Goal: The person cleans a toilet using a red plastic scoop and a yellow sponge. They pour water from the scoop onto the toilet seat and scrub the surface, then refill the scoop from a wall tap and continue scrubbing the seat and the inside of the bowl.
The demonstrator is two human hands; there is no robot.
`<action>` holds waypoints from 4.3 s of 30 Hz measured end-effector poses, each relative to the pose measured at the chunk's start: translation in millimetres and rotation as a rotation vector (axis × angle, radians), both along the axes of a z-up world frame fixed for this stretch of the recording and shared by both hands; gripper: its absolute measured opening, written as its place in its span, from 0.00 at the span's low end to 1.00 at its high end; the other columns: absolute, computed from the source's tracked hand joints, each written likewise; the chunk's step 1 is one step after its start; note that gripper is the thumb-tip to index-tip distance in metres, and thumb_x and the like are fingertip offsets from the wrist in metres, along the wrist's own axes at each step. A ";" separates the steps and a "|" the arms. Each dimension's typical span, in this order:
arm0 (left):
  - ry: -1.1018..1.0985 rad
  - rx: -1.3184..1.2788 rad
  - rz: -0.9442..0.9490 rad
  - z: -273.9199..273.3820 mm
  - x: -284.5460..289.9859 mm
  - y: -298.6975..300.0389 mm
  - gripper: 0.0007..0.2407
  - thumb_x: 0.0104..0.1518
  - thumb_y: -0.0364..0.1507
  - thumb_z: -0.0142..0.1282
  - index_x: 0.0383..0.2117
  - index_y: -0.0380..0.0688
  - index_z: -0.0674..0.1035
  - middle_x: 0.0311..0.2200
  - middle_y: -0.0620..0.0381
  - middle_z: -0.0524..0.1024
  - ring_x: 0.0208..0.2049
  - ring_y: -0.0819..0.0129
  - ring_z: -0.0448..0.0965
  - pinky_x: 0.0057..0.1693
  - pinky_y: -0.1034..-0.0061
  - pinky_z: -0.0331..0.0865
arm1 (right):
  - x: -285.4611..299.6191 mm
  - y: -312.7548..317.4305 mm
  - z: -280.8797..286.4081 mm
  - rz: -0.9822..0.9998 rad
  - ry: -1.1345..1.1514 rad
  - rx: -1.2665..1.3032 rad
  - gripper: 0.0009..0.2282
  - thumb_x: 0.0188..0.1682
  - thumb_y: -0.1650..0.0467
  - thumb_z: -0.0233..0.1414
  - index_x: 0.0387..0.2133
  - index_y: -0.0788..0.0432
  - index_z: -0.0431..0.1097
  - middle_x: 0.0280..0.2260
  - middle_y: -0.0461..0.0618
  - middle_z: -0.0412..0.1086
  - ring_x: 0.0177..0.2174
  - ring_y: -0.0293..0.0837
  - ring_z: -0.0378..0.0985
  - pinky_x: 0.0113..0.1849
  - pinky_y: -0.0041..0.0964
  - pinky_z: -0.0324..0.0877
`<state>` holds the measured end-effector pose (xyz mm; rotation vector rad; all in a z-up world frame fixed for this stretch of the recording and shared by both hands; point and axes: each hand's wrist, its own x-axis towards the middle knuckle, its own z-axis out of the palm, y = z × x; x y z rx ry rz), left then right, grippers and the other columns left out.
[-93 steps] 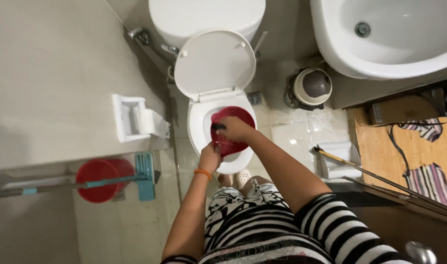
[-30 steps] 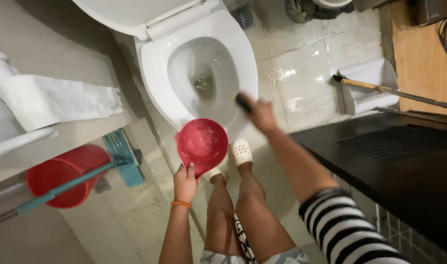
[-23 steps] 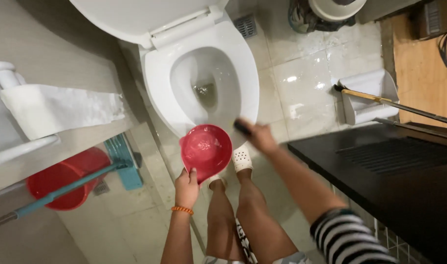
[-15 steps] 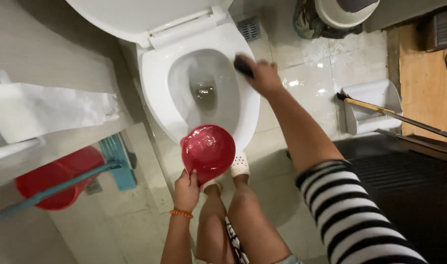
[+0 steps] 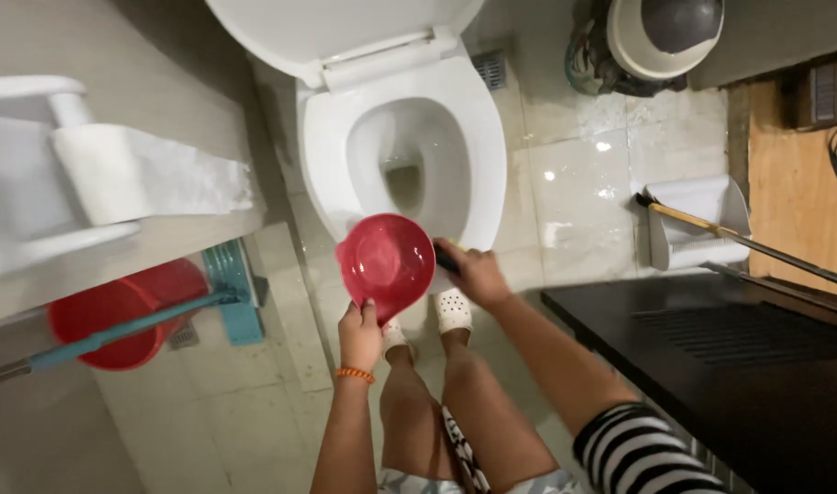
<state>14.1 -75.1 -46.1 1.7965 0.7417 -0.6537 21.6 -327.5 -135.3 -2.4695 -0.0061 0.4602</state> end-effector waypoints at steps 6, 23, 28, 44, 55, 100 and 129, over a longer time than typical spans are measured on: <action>-0.032 -0.036 0.109 3.6 -4.3 44.3 0.11 0.66 0.30 0.46 0.39 0.34 0.78 0.20 0.55 0.76 0.16 0.72 0.74 0.25 0.75 0.68 | -9.4 -19.1 37.5 -0.272 0.045 -0.231 0.33 0.44 0.70 0.60 0.65 0.45 0.56 0.27 0.52 0.79 0.27 0.54 0.81 0.37 0.57 0.73; 0.043 -0.018 0.144 34.0 -21.5 144.5 0.10 0.66 0.31 0.44 0.39 0.38 0.77 0.18 0.56 0.73 0.15 0.71 0.69 0.23 0.74 0.63 | 76.6 165.5 27.1 -0.174 -0.004 0.267 0.31 0.47 0.69 0.62 0.64 0.43 0.58 0.37 0.63 0.76 0.37 0.61 0.80 0.40 0.55 0.75; -0.038 -0.001 0.142 21.4 -24.5 161.1 0.10 0.66 0.31 0.46 0.37 0.35 0.77 0.20 0.56 0.74 0.16 0.70 0.73 0.24 0.74 0.65 | 22.2 102.4 23.4 0.204 -0.115 0.214 0.31 0.44 0.69 0.63 0.63 0.47 0.58 0.46 0.54 0.76 0.41 0.59 0.80 0.44 0.58 0.72; -0.029 0.027 0.174 34.4 40.7 110.9 0.11 0.66 0.30 0.45 0.37 0.33 0.77 0.19 0.53 0.75 0.17 0.70 0.72 0.25 0.73 0.67 | 253.0 151.5 -49.0 0.090 -0.192 0.110 0.32 0.47 0.69 0.61 0.66 0.40 0.56 0.37 0.58 0.75 0.38 0.59 0.77 0.46 0.57 0.66; -0.027 -0.022 0.232 42.2 67.5 84.6 0.12 0.66 0.30 0.43 0.41 0.34 0.78 0.22 0.56 0.77 0.20 0.74 0.74 0.28 0.76 0.71 | 274.9 105.2 -42.1 -0.441 -0.346 0.237 0.35 0.46 0.73 0.61 0.67 0.41 0.54 0.47 0.57 0.75 0.47 0.61 0.76 0.47 0.56 0.70; -0.001 -0.016 -0.176 72.3 -1.0 82.2 0.11 0.67 0.30 0.45 0.38 0.32 0.77 0.17 0.52 0.75 0.14 0.70 0.71 0.24 0.74 0.65 | -29.0 28.7 2.0 -0.383 0.227 -0.169 0.31 0.48 0.65 0.55 0.66 0.36 0.52 0.37 0.58 0.77 0.38 0.63 0.79 0.40 0.64 0.66; -0.059 0.539 -0.765 151.5 44.9 -44.1 0.25 0.64 0.31 0.44 0.63 0.25 0.60 0.28 0.35 0.81 0.31 0.39 0.82 0.40 0.52 0.74 | 33.9 -22.1 27.8 -1.184 0.336 1.184 0.09 0.52 0.70 0.51 0.43 0.61 0.67 0.25 0.44 0.69 0.25 0.39 0.70 0.30 0.37 0.69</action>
